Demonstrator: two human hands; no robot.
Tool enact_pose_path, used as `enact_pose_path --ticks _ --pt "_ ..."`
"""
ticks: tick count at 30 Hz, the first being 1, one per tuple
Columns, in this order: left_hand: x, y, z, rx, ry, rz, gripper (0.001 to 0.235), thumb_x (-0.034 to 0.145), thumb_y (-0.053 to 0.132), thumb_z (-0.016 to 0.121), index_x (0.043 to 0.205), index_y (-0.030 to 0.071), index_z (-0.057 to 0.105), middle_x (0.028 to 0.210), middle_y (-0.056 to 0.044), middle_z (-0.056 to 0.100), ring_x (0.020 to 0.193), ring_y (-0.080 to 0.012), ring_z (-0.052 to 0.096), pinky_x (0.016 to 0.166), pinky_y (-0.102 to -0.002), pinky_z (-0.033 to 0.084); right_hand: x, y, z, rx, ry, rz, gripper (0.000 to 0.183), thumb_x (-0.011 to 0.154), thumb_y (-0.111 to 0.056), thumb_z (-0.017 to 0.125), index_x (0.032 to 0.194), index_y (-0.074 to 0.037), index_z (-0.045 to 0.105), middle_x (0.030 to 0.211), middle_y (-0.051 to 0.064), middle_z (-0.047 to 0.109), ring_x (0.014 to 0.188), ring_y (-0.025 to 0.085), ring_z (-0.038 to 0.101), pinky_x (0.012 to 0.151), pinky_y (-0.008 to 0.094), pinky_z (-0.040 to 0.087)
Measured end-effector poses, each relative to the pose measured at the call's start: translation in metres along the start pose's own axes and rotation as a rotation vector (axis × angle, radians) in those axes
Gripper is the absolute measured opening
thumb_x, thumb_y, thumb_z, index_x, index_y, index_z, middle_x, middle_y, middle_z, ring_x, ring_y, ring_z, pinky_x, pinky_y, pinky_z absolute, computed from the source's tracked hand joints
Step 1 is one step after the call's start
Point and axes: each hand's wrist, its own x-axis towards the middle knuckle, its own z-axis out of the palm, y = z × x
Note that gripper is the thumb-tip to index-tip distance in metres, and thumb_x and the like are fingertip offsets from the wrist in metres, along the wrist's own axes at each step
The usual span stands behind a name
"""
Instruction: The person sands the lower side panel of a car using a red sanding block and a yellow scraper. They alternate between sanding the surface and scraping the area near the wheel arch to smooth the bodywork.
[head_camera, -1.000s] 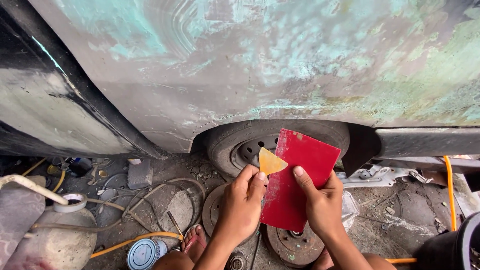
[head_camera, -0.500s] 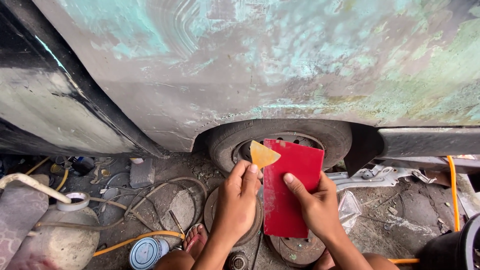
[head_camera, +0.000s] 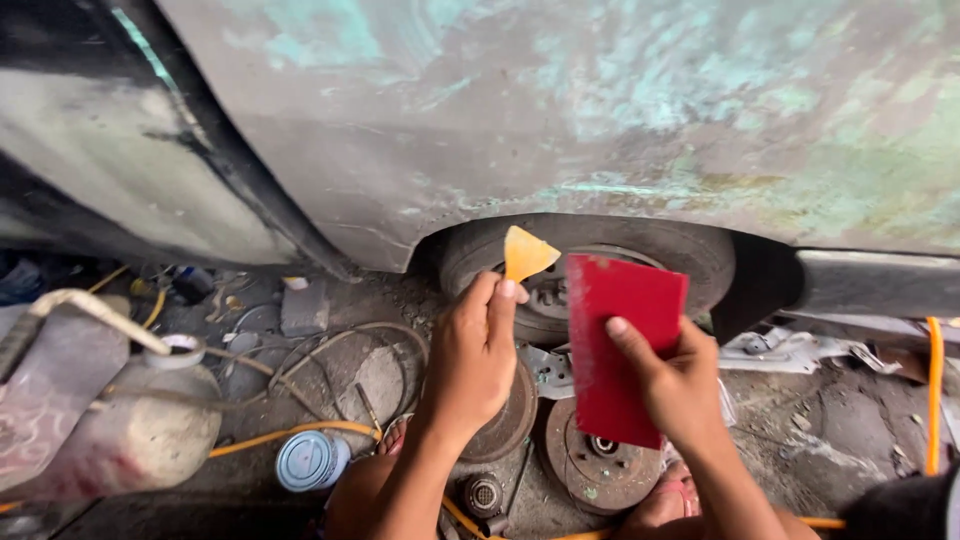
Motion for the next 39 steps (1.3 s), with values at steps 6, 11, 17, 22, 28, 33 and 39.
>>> enact_pose_path --ticks 6,11,17,22,28,33,39 --pt "-0.009 0.011 0.023 -0.125 -0.004 -0.08 0.036 0.108 0.024 0.039 0.099 0.003 0.067 0.085 -0.022 0.069 0.083 -0.0432 0.068 0.076 -0.05 0.053 0.026 0.02 -0.028 -0.14 0.1 -0.393 0.019 0.092 -0.013 0.087 0.091 -0.002 0.071 0.07 0.011 0.064 0.069 0.018 0.058 0.068 0.037 0.053" --pt "-0.029 0.036 0.059 -0.221 0.17 -0.043 0.036 0.106 0.029 0.037 0.096 0.008 0.065 0.096 -0.012 0.075 0.088 -0.0313 0.07 0.077 -0.043 0.05 0.051 0.035 -0.064 -0.262 0.156 -0.616 0.021 0.106 -0.016 0.078 0.115 0.0 0.069 0.105 0.008 0.07 0.095 0.014 0.061 0.08 0.031 0.051" --pt "-0.081 0.076 0.098 -0.355 0.144 -0.035 0.033 0.11 0.027 0.036 0.097 0.009 0.06 0.095 -0.011 0.067 0.086 -0.0297 0.064 0.078 -0.042 0.048 0.059 0.049 -0.097 -0.383 0.167 -0.711 0.016 0.115 -0.01 0.078 0.116 0.002 0.068 0.104 0.008 0.068 0.095 0.013 0.057 0.08 0.03 0.047" --pt "-0.09 0.086 0.102 -0.373 0.121 -0.018 0.031 0.111 0.026 0.036 0.099 0.007 0.057 0.099 -0.01 0.068 0.092 -0.0311 0.065 0.079 -0.043 0.049 0.062 0.053 -0.116 -0.409 0.155 -0.763 0.018 0.119 -0.007 0.081 0.121 0.007 0.069 0.107 0.012 0.068 0.097 0.016 0.059 0.081 0.033 0.048" --pt "-0.102 0.072 0.094 -0.359 0.101 -0.076 0.033 0.111 0.028 0.034 0.099 0.007 0.058 0.098 -0.01 0.069 0.084 -0.0284 0.066 0.074 -0.041 0.049 0.051 0.047 -0.109 -0.433 0.148 -0.803 0.021 0.122 -0.008 0.081 0.123 0.009 0.07 0.107 0.014 0.068 0.099 0.019 0.059 0.082 0.035 0.048" --pt "-0.108 0.055 0.088 -0.325 0.157 -0.074 0.031 0.11 0.025 0.036 0.098 0.009 0.059 0.096 -0.008 0.068 0.086 -0.0288 0.065 0.076 -0.041 0.048 0.036 0.038 -0.097 -0.558 0.118 -0.787 0.02 0.118 -0.014 0.079 0.125 0.003 0.072 0.097 0.008 0.065 0.088 0.013 0.05 0.078 0.032 0.044" --pt "-0.113 0.041 0.088 -0.326 0.108 -0.174 0.035 0.11 0.031 0.035 0.098 0.009 0.059 0.101 -0.007 0.071 0.09 -0.029 0.068 0.074 -0.042 0.05 0.028 0.034 -0.081 -0.647 0.087 -0.793 0.018 0.118 -0.015 0.079 0.12 0.002 0.074 0.088 0.008 0.062 0.078 0.014 0.047 0.072 0.032 0.04"
